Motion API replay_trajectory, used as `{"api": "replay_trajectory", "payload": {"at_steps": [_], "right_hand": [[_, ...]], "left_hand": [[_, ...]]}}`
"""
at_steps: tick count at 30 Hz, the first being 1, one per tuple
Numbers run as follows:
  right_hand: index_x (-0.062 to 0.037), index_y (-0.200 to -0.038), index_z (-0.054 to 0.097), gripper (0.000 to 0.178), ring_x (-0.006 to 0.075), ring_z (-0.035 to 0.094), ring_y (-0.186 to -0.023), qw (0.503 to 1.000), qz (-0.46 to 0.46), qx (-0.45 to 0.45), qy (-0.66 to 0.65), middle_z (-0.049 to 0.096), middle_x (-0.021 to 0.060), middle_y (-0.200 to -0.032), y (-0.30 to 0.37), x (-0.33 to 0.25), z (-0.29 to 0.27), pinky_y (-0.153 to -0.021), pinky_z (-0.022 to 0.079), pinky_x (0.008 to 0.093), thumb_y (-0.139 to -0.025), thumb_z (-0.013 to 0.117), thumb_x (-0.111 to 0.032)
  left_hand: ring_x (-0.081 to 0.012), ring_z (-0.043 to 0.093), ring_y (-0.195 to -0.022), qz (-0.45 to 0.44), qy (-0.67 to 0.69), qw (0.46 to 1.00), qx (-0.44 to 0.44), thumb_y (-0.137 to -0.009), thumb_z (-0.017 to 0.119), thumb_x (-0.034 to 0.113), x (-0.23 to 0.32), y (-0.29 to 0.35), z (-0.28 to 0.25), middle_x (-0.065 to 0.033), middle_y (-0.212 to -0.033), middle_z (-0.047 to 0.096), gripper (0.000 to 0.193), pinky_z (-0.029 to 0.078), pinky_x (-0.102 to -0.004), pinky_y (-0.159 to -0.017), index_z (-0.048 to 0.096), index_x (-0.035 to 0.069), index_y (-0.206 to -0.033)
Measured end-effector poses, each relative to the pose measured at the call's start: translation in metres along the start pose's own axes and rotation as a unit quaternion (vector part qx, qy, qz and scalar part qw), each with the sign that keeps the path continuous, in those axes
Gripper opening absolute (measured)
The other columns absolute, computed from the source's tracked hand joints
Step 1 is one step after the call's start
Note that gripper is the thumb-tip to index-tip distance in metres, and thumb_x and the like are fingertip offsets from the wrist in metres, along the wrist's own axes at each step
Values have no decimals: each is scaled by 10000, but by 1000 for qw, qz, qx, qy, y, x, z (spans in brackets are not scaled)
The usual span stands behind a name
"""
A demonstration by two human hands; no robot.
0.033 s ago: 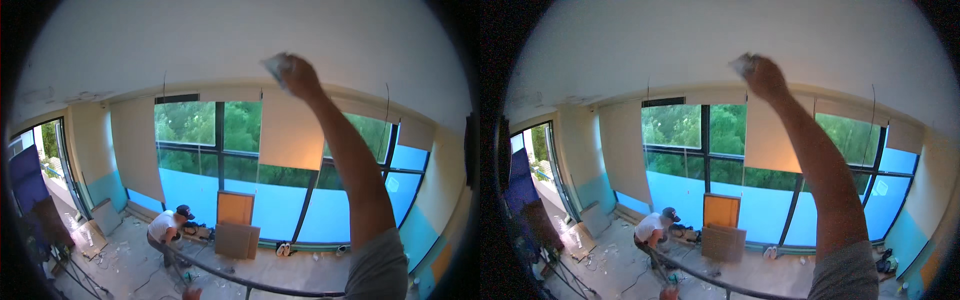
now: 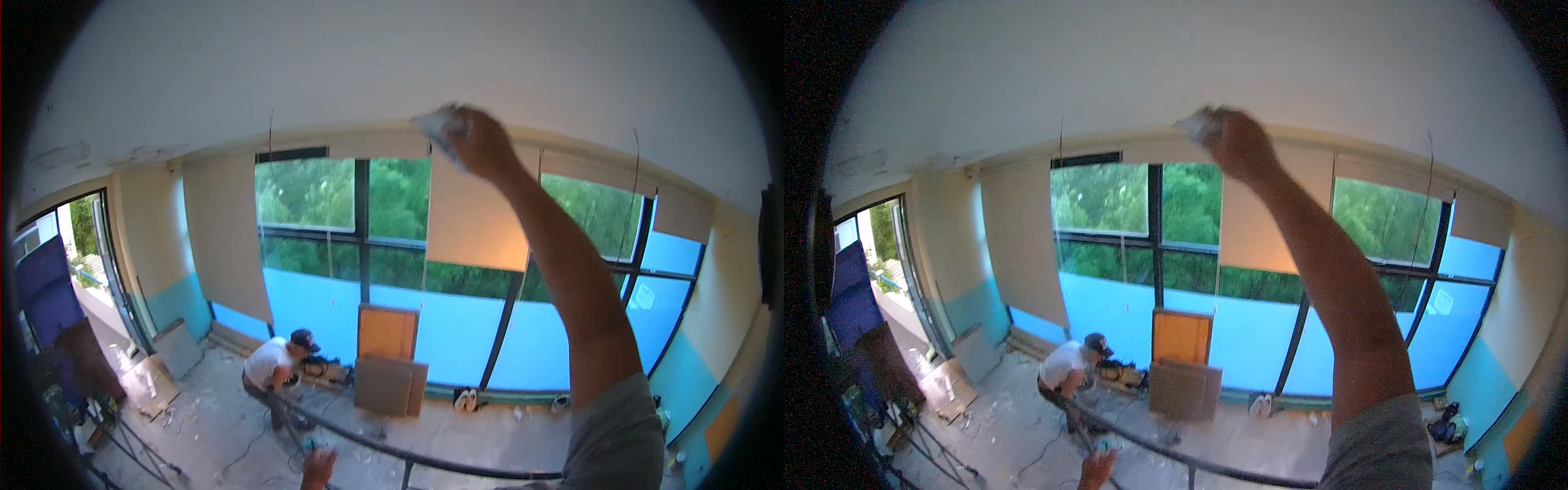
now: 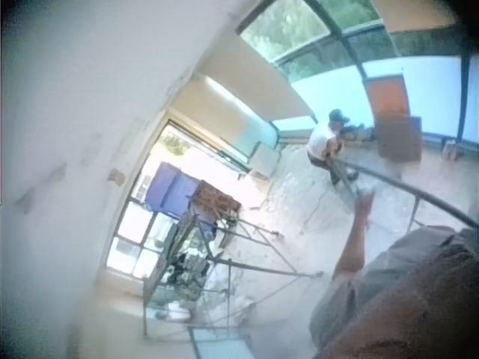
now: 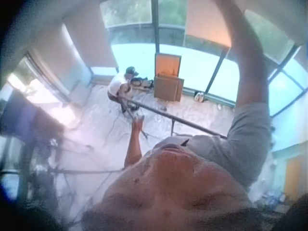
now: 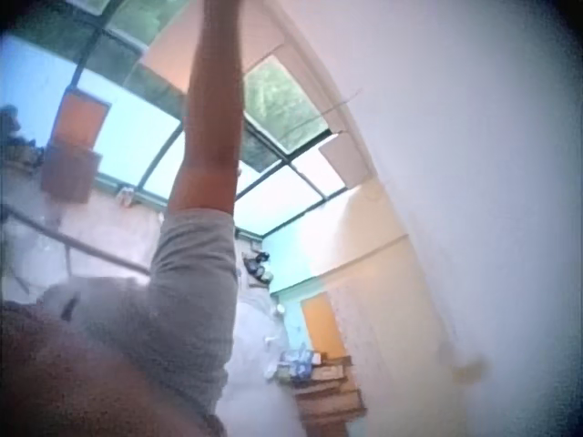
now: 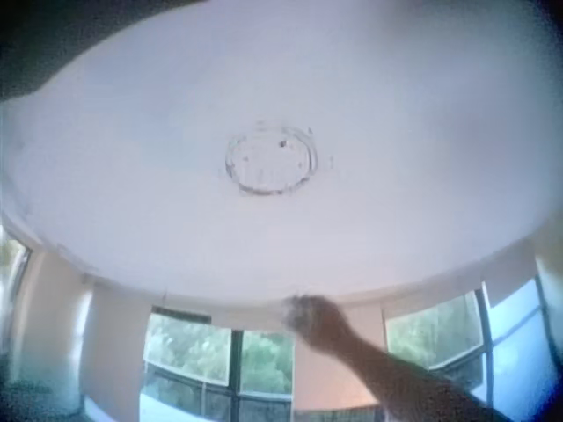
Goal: The person applies plaster to a hole in the ceiling using a putty knife while standing on a scaffold, repeatedly scooping material from the blade and smoothing it over the surface.
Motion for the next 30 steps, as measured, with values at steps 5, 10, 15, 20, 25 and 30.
{"api": "replay_trajectory", "payload": {"at_steps": [5, 10, 15, 20, 25, 30], "right_hand": [[-19, -897, 600, 343, 359, 576, -821, 914, 42, -385, -124, 607, 196, -860, 250, -74, 145, -717, 459, 422, -802, 597, -348], [9, -889, 581, 352, 357, 572, -824, 782, 189, -565, -185, 596, 215, -879, 522, -82, 151, -734, 455, 404, -738, 618, -307], [-44, -972, 638, 438, 325, 618, -833, 494, 167, -851, -59, 641, 175, -892, 889, -64, 58, -771, 480, 410, -745, 522, -400], [-122, -1031, 627, 390, 330, 582, -961, 431, 257, -834, -232, 621, 157, -1013, 908, -125, -105, -813, 454, 448, -780, 524, -402], [-23, -975, 616, 302, 226, 600, -873, 459, 430, -751, -199, 642, 124, -891, 884, -151, -108, -784, 456, 354, -822, 573, -280], [-18, -927, 607, 379, 370, 590, -807, 420, 233, -872, -95, 622, 216, -859, 1033, -146, 44, -707, 471, 418, -814, 498, -363]], "left_hand": [[-375, 579, -853, -323, 316, 872, -187, -758, 634, 423, 7, -91, -29, -191, -878, 616, 445, 470, -432, -726, 565, 10, -910], [-334, 595, -890, -448, 236, 789, -347, -767, 600, 459, 24, 106, 9, -170, -955, 630, 477, 470, -391, -767, 597, 35, -983], [-333, 574, -782, -450, 178, 737, -473, -702, 581, 309, 107, 457, -121, -163, -854, 608, 359, 450, -417, -719, 636, 91, -982], [-340, 579, -751, -450, 243, 691, -510, -715, 584, 242, 169, 544, -251, -137, -820, 621, 291, 456, -423, -698, 655, 87, -951], [-316, 600, -795, -469, 141, 675, -552, -768, 572, 358, 149, 518, -272, -136, -878, 638, 364, 469, -418, -719, 641, 91, -1007], [-394, 517, -1021, -397, 136, 675, -607, -832, 464, 446, 93, 473, -75, -160, -1104, 580, 444, 439, -429, -859, 580, 90, -1071]]}}
Point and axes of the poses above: each hand's wrist, its own y-axis away from the middle knuckle, its own z-axis out of the palm, x = y × z, the point moved 10 cm from there along -y, towards the middle knuckle
